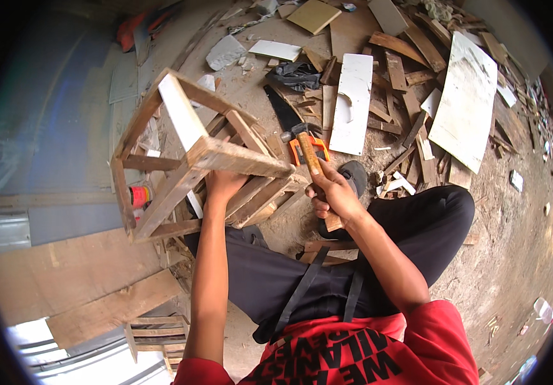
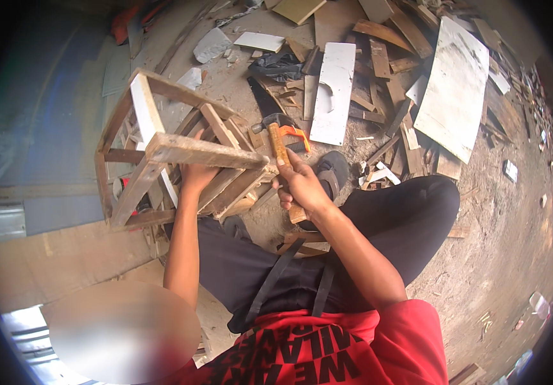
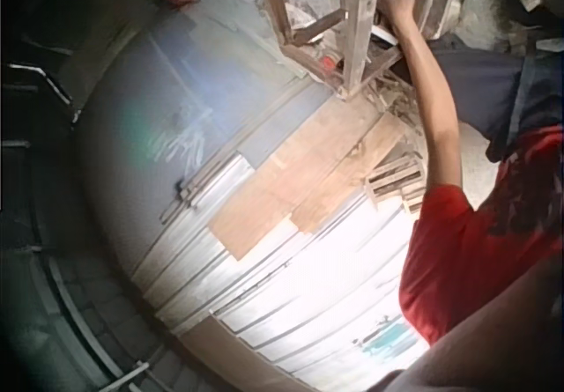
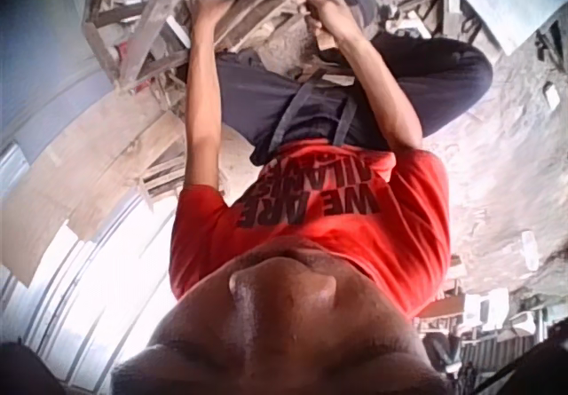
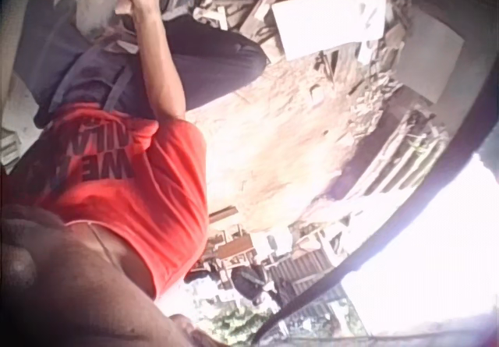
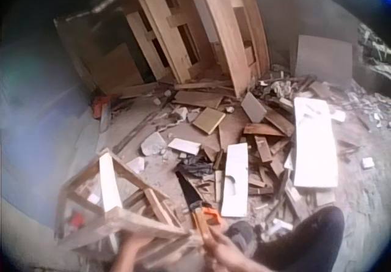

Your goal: The person assembles a wooden frame by fitting small wooden pieces into joints and securing them with a hammer. They handle wooden planks and a hammer, working on the floor in a cluttered workshop.

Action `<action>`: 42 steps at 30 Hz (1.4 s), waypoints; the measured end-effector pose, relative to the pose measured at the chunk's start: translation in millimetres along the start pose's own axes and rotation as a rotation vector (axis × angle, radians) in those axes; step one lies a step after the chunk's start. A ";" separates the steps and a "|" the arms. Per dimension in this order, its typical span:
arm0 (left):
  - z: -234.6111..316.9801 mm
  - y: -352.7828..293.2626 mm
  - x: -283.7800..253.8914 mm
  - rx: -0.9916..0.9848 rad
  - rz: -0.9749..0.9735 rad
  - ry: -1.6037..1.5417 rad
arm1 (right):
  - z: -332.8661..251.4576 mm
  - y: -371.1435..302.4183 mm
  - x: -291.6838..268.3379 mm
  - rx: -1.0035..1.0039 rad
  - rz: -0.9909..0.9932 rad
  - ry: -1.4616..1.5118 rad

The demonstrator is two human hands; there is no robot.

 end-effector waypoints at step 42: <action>0.4 3.0 -0.2 -0.035 0.020 -0.013 | 4.3 12.9 14.1 -0.009 -0.053 -0.167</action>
Point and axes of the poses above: each hand's wrist, its own y-axis towards the middle knuckle, its own x-axis out of the palm, z = x × y, the point moved 6 cm from there along y, towards the middle knuckle, and after that the axes turned 5 degrees about x, right-handed, at the moved point
